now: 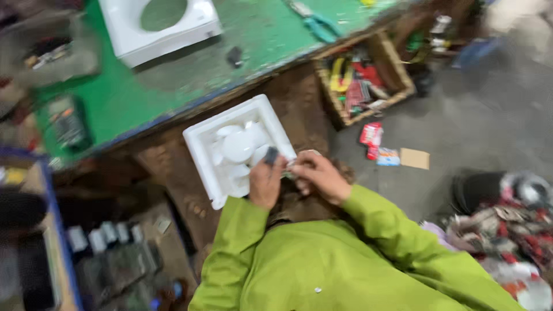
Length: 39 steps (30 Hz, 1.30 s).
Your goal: The person disassembles the housing of a white plastic exhaust fan, uses a screwdriver to loosen components and work on internal wiring, and then begins to reassemble the fan housing.
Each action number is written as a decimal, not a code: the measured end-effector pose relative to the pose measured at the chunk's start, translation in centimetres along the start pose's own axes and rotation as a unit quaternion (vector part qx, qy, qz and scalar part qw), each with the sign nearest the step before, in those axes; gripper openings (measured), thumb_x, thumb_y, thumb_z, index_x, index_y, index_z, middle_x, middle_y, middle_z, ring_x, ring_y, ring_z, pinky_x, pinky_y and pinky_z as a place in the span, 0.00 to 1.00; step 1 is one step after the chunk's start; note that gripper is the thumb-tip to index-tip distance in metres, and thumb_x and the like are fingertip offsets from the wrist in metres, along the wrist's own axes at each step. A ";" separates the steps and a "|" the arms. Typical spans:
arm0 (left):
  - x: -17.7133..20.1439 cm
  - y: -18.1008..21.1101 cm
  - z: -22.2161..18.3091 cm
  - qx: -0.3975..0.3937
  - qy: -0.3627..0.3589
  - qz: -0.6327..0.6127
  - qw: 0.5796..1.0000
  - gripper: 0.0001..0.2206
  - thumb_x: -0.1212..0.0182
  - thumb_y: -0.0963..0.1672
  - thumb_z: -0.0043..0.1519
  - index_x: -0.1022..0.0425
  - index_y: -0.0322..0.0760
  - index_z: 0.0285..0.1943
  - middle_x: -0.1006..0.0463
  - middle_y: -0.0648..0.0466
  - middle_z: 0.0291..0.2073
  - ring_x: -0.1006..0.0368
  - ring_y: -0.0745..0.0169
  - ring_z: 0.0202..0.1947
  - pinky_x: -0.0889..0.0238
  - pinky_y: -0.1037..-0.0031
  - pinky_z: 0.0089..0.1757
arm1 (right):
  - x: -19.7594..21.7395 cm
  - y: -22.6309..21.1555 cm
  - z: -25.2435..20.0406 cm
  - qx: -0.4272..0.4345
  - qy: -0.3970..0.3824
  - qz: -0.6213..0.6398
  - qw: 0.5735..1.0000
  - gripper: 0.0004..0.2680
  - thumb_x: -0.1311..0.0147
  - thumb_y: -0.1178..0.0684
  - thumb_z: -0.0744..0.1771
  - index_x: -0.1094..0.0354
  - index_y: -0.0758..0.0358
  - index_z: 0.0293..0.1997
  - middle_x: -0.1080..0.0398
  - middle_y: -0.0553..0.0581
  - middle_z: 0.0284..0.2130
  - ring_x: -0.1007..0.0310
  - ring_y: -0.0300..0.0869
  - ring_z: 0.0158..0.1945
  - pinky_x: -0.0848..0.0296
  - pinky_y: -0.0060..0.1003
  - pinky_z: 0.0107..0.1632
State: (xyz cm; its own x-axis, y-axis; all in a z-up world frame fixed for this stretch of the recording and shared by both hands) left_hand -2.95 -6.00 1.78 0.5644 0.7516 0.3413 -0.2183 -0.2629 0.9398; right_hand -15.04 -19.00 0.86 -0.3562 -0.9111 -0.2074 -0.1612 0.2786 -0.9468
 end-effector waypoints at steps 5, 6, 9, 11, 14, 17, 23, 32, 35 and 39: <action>0.0 0.0 -0.1 -0.054 -0.021 -0.043 0.997 0.15 0.35 0.43 0.66 0.24 0.40 0.62 0.14 0.42 0.46 0.18 0.39 0.50 0.26 0.54 0.52 | 1.5 4.9 -1.0 -0.163 0.031 0.250 0.954 0.08 0.40 0.52 0.70 0.33 0.62 0.51 0.32 0.56 0.37 0.32 0.31 0.32 0.29 0.21 0.28; 0.4 0.7 -0.6 -0.044 -0.011 -0.038 0.998 0.15 0.35 0.43 0.66 0.24 0.40 0.62 0.14 0.42 0.46 0.18 0.39 0.50 0.26 0.54 0.52 | 1.2 4.7 -1.4 -0.173 0.020 0.250 0.952 0.08 0.40 0.52 0.70 0.33 0.62 0.51 0.32 0.56 0.37 0.32 0.31 0.32 0.29 0.21 0.28; 1.1 1.4 -0.9 -0.132 -0.029 -0.061 0.989 0.26 0.39 0.37 0.66 0.33 0.42 0.75 0.15 0.46 0.51 0.18 0.43 0.53 0.25 0.56 0.55 | 0.1 3.2 -1.6 -0.154 0.039 0.224 0.961 0.09 0.41 0.52 0.71 0.34 0.62 0.54 0.32 0.56 0.39 0.31 0.31 0.33 0.28 0.22 0.29; -1.5 -1.3 -0.7 -0.209 -0.024 -0.022 0.977 0.17 0.33 0.37 0.63 0.25 0.33 0.62 0.19 0.40 0.50 0.23 0.33 0.57 0.31 0.50 0.59 | 0.6 0.8 -3.2 -0.145 0.068 0.178 0.971 0.14 0.36 0.52 0.68 0.33 0.65 0.57 0.31 0.57 0.39 0.25 0.38 0.36 0.17 0.32 0.37; 0.2 0.5 -1.1 -0.260 -0.015 -0.009 0.965 0.16 0.31 0.36 0.59 0.26 0.32 0.55 0.23 0.39 0.48 0.25 0.32 0.55 0.33 0.49 0.58 | 0.2 -0.2 -3.6 -0.097 0.075 0.150 0.981 0.16 0.33 0.56 0.65 0.31 0.68 0.57 0.30 0.57 0.40 0.21 0.40 0.37 0.13 0.33 0.39; 0.4 0.6 -1.4 -0.269 -0.006 0.047 0.962 0.14 0.28 0.40 0.62 0.24 0.35 0.56 0.23 0.46 0.45 0.23 0.41 0.49 0.30 0.57 0.54 | 1.9 0.4 -3.0 -0.006 0.032 0.095 0.995 0.12 0.34 0.57 0.67 0.27 0.68 0.55 0.26 0.59 0.40 0.20 0.41 0.39 0.13 0.36 0.40; 0.3 3.0 -2.1 -0.315 -0.004 0.111 0.943 0.11 0.27 0.39 0.61 0.16 0.40 0.51 0.25 0.51 0.53 0.25 0.51 0.53 0.26 0.64 0.55 | 1.9 0.3 -2.2 0.078 0.038 0.103 0.991 0.09 0.37 0.60 0.69 0.26 0.72 0.53 0.22 0.65 0.33 0.19 0.41 0.33 0.13 0.35 0.33; -0.7 4.4 -3.0 -0.350 -0.080 0.159 0.920 0.11 0.33 0.39 0.69 0.22 0.29 0.59 0.25 0.40 0.54 0.28 0.39 0.55 0.32 0.55 0.60 | 1.9 -2.4 -3.2 0.086 0.041 -0.068 0.993 0.08 0.41 0.47 0.70 0.25 0.57 0.50 0.22 0.52 0.27 0.21 0.33 0.28 0.19 0.26 0.33; -0.8 2.6 -3.0 -0.359 -0.074 0.163 0.916 0.08 0.33 0.37 0.69 0.22 0.28 0.56 0.21 0.39 0.54 0.27 0.36 0.54 0.32 0.53 0.59 | 2.4 -1.4 -2.9 0.161 0.047 -0.180 0.969 0.12 0.42 0.39 0.70 0.25 0.51 0.52 0.20 0.50 0.42 0.22 0.34 0.44 0.24 0.30 0.49; -1.3 3.6 -3.6 -0.385 -0.078 0.152 0.907 0.07 0.34 0.39 0.73 0.20 0.24 0.54 0.18 0.40 0.47 0.24 0.36 0.47 0.34 0.52 0.55 | 4.2 -2.9 -4.1 0.116 0.003 -0.121 0.986 0.11 0.44 0.41 0.70 0.26 0.47 0.57 0.17 0.47 0.42 0.17 0.33 0.39 0.16 0.28 0.44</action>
State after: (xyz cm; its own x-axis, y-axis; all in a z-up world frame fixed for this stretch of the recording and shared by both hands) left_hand -7.31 -5.78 4.65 0.4775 0.6052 0.6370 -0.8401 0.1022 0.5327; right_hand -19.81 -22.36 3.75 -0.3391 -0.9402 0.0314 -0.0279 -0.0233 -0.9993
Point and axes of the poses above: each hand's wrist, its own z-axis towards the middle knuckle, its own x-axis out of the back of the hand, y = z × x, the point moved 5 cm from there along z, towards the middle knuckle
